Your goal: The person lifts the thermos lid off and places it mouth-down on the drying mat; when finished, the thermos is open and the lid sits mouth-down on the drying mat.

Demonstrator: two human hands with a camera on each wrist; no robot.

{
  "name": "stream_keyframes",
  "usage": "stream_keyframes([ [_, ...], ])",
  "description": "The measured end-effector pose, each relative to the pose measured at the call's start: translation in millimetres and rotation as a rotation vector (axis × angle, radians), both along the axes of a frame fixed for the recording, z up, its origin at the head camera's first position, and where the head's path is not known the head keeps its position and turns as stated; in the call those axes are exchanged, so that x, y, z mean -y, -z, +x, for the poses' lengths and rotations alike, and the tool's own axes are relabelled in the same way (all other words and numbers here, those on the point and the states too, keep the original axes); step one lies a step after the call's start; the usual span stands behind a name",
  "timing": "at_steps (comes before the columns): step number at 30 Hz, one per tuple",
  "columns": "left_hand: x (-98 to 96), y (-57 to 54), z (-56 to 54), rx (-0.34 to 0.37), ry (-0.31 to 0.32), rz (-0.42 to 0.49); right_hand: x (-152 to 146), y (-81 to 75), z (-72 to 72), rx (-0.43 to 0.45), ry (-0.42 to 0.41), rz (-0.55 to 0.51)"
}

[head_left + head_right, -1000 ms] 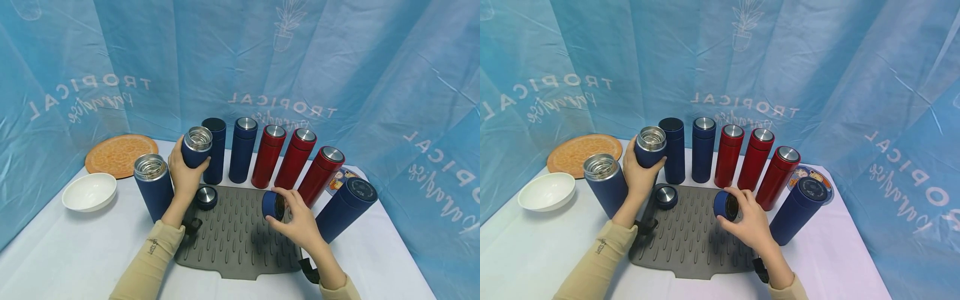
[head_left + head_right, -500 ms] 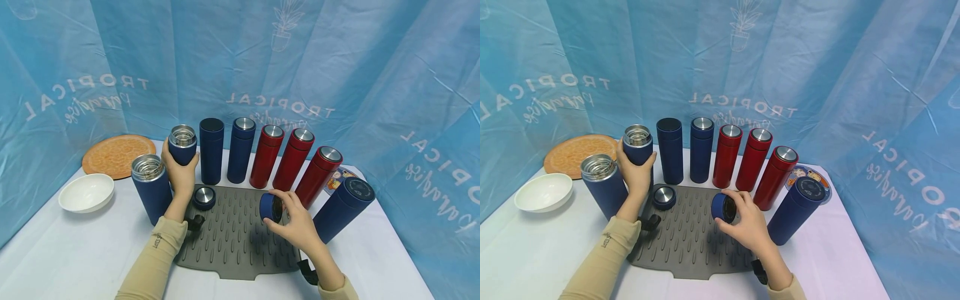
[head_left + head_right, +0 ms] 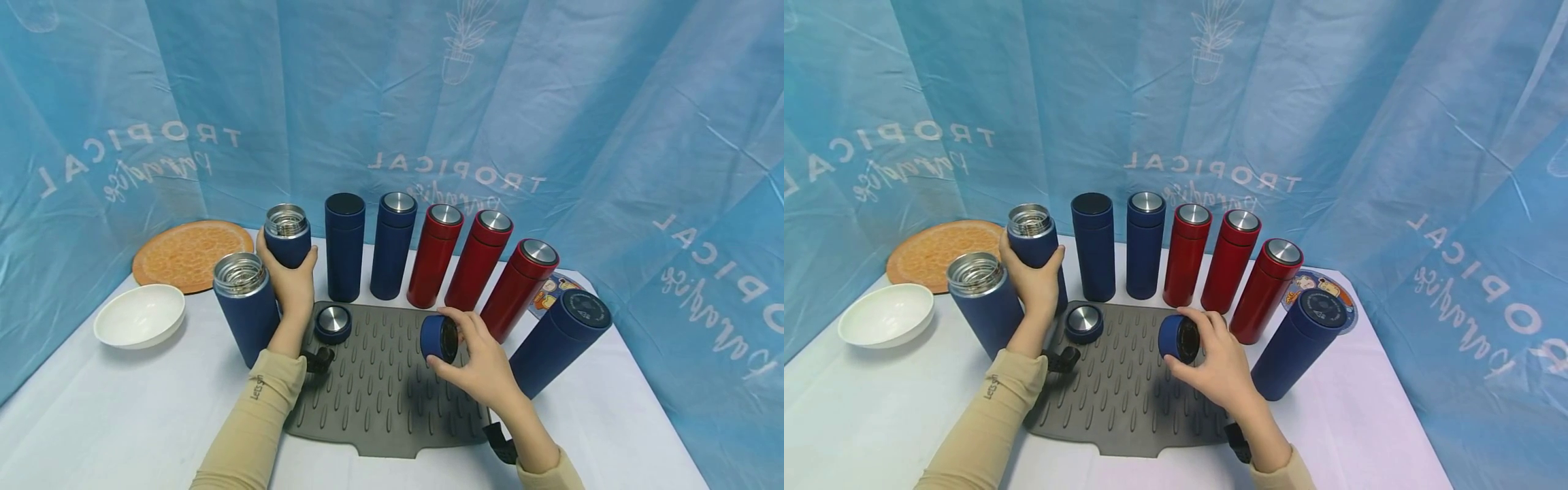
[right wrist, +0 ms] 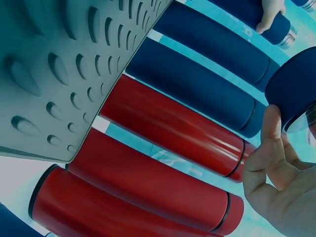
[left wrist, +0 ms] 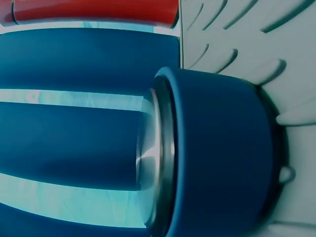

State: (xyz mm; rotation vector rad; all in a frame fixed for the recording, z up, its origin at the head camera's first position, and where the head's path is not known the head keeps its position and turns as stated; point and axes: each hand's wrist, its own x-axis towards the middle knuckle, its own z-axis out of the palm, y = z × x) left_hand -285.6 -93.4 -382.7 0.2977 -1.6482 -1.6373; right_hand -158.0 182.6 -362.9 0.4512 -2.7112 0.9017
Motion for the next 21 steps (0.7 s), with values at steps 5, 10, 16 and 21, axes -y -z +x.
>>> stream_keyframes([
  [5, 1.6, 0.4, -2.6, -0.01, 0.009, 0.019, 2.2, -1.0, -1.2, 0.003, -0.008, -0.007],
  [10, 2.5, 2.0, -5.8, -0.013, -0.007, 0.005, 3.4, -0.8, -1.3, -0.002, -0.029, -0.012],
  [16, 4.1, 5.1, -7.6, -0.006, -0.016, -0.01, 3.9, -0.7, -1.6, -0.006, -0.034, -0.017],
  [21, 5.4, 7.0, -6.8, 0.01, -0.015, 0.002, 4.9, -2.2, -3.6, -0.009, -0.041, -0.008],
])
